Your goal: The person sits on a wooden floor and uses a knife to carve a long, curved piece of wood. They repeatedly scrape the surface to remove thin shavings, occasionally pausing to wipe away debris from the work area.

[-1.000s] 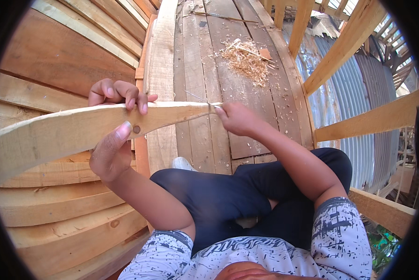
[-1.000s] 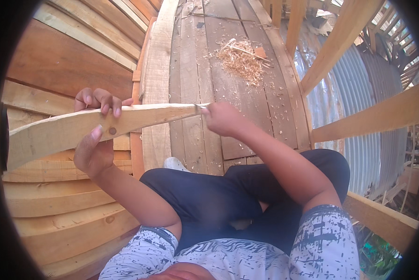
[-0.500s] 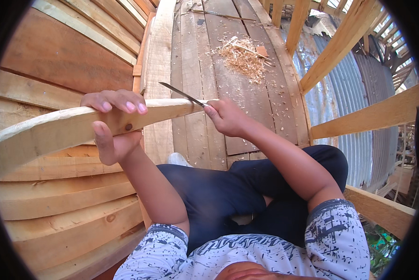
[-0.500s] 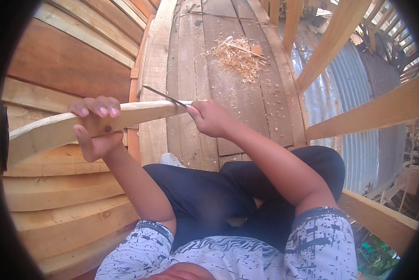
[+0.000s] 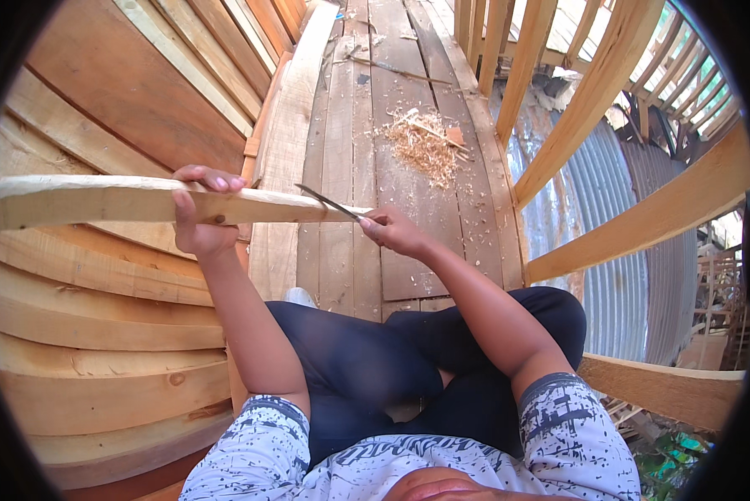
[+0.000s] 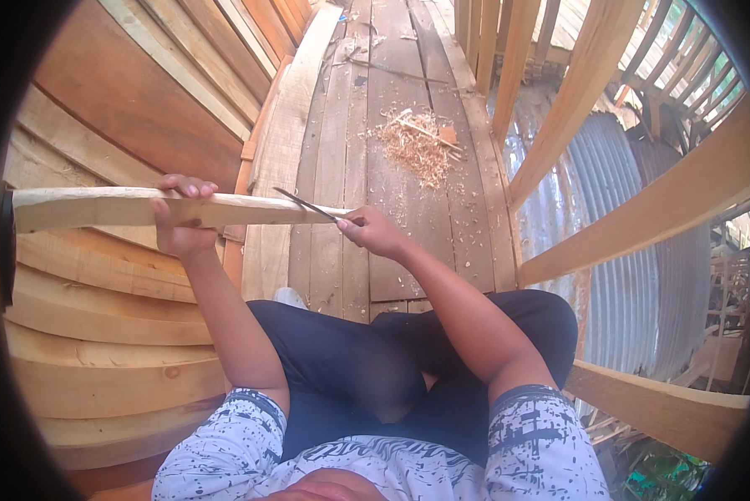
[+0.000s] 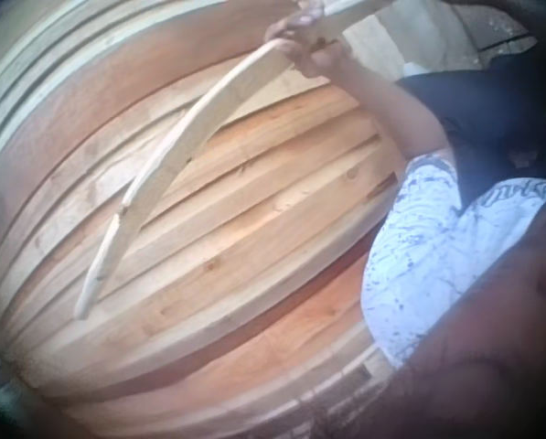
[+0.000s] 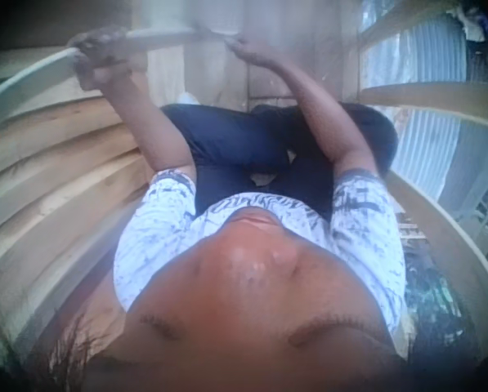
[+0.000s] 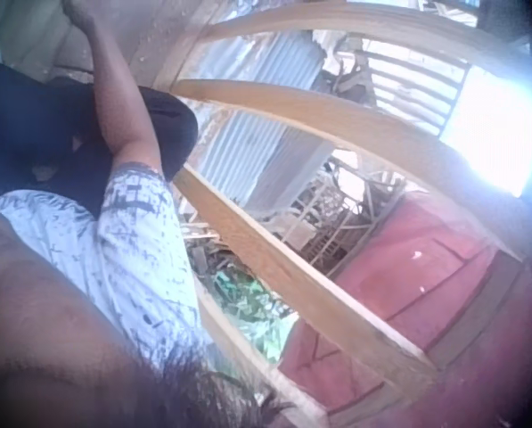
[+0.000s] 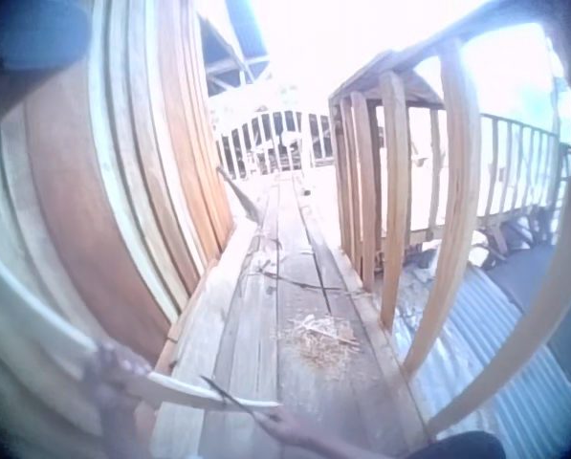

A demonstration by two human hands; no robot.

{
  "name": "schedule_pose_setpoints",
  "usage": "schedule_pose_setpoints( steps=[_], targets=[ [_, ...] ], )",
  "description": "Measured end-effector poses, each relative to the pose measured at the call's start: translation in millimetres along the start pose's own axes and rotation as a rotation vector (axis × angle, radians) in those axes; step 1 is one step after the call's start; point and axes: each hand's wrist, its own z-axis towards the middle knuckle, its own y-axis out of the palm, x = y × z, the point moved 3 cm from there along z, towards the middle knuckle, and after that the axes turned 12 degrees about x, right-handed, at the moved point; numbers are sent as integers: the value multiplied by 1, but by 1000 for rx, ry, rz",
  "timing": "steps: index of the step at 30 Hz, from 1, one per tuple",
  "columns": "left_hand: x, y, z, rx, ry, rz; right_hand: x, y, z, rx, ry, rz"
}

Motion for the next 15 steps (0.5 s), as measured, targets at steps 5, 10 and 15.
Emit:
schedule_pose_setpoints(
  steps=[5, 10, 15],
  targets=[
    [1, -8, -2, 115, 37, 23, -21, -19, 9, 132, 236, 305],
    [4, 17, -4, -24, -98, -23, -21, -16, -13, 163, 473, 54],
    [3, 28, -11, 113, 15, -67, -28, 28, -25, 106, 634, 138]
  ],
)
